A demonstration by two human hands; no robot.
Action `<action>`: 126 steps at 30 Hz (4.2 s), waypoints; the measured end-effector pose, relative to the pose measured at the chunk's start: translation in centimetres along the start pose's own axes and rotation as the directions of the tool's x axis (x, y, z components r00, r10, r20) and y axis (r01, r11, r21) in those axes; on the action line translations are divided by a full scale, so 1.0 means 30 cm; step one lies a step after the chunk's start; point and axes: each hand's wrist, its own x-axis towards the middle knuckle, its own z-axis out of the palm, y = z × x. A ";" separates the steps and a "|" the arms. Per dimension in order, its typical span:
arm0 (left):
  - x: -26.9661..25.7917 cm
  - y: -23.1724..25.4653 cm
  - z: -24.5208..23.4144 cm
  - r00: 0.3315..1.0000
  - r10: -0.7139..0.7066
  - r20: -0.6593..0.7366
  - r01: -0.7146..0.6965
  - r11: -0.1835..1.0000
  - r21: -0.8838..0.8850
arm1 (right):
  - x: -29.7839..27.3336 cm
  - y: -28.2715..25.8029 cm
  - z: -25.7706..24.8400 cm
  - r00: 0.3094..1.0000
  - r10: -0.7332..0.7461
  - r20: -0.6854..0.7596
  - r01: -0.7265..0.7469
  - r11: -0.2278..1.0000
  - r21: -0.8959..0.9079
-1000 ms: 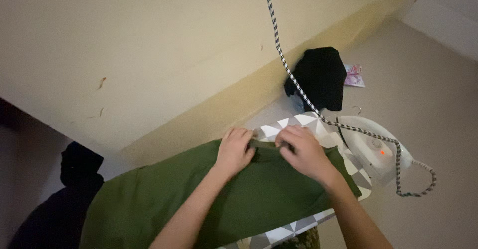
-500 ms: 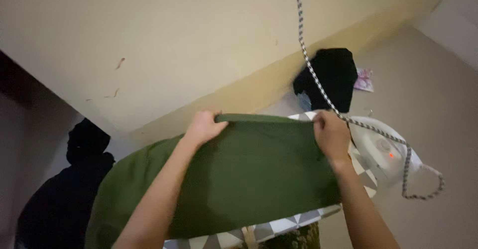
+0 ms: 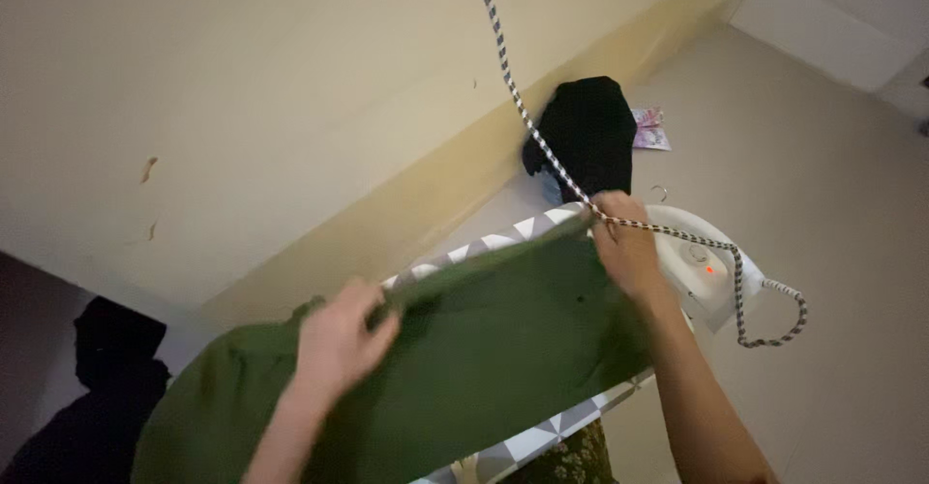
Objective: The person folds a green button-up shirt and a black t-shirt on an ironing board by hand, then places them into a blue laundry basket.
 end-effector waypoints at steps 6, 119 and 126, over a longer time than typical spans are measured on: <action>-0.156 0.046 0.087 0.976 0.028 0.216 -0.027 1.000 -0.008 | -0.254 -0.066 -0.016 0.991 0.135 0.000 -0.133 0.977 -0.167; -0.091 0.165 0.325 0.988 0.099 -0.122 -0.065 0.965 0.256 | -0.114 0.070 0.142 0.912 0.143 0.384 -0.020 0.952 -0.305; -0.028 0.054 0.318 0.992 -0.062 -0.110 0.072 0.994 0.087 | -0.107 0.074 0.143 0.978 0.040 0.205 0.064 0.877 -0.475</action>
